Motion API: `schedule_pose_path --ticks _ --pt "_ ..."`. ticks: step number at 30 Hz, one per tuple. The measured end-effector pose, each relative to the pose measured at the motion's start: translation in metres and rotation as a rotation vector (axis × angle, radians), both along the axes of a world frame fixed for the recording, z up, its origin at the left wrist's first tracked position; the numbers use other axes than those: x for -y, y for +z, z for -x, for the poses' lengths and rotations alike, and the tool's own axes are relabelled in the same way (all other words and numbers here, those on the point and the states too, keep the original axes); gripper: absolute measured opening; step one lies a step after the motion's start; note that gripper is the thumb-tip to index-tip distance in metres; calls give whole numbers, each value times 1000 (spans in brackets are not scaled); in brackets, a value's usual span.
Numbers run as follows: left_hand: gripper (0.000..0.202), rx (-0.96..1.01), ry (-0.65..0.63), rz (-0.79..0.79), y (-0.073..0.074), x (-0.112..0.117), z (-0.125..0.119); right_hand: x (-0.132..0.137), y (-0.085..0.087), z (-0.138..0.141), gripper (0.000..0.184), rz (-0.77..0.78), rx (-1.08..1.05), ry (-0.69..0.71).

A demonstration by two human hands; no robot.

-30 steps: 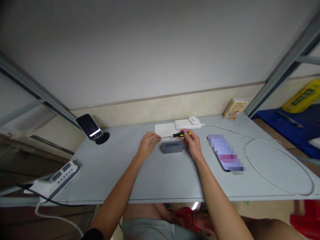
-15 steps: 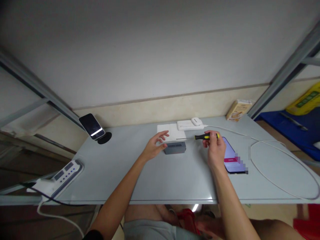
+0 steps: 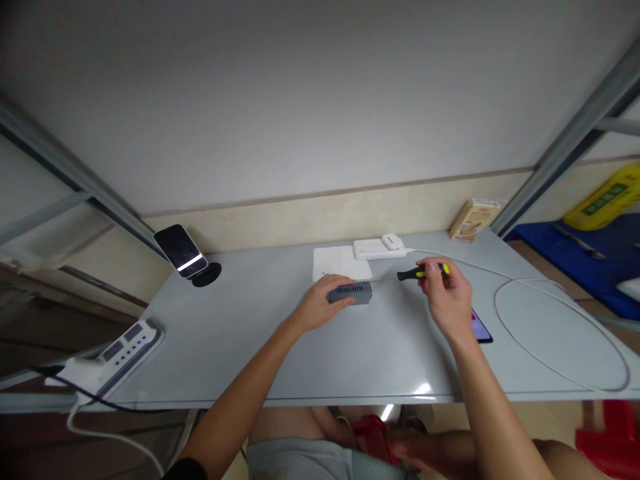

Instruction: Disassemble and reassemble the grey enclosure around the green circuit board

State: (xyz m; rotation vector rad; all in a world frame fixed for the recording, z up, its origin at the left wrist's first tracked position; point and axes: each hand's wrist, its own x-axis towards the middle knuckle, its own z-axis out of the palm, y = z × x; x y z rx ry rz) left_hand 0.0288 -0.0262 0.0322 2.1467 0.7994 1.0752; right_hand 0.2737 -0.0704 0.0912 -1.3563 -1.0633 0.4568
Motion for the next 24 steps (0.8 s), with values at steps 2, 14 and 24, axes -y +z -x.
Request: schedule_pose_path --ticks 2,14,24 --pt "26 -5 -10 -4 0 0 0 -1 5 0 54 27 42 22" --pt "26 -126 4 -117 4 2 0 -34 73 20 34 14 388 587" --pt "38 -421 84 -236 11 13 -4 -82 -24 28 41 23 -127 16"
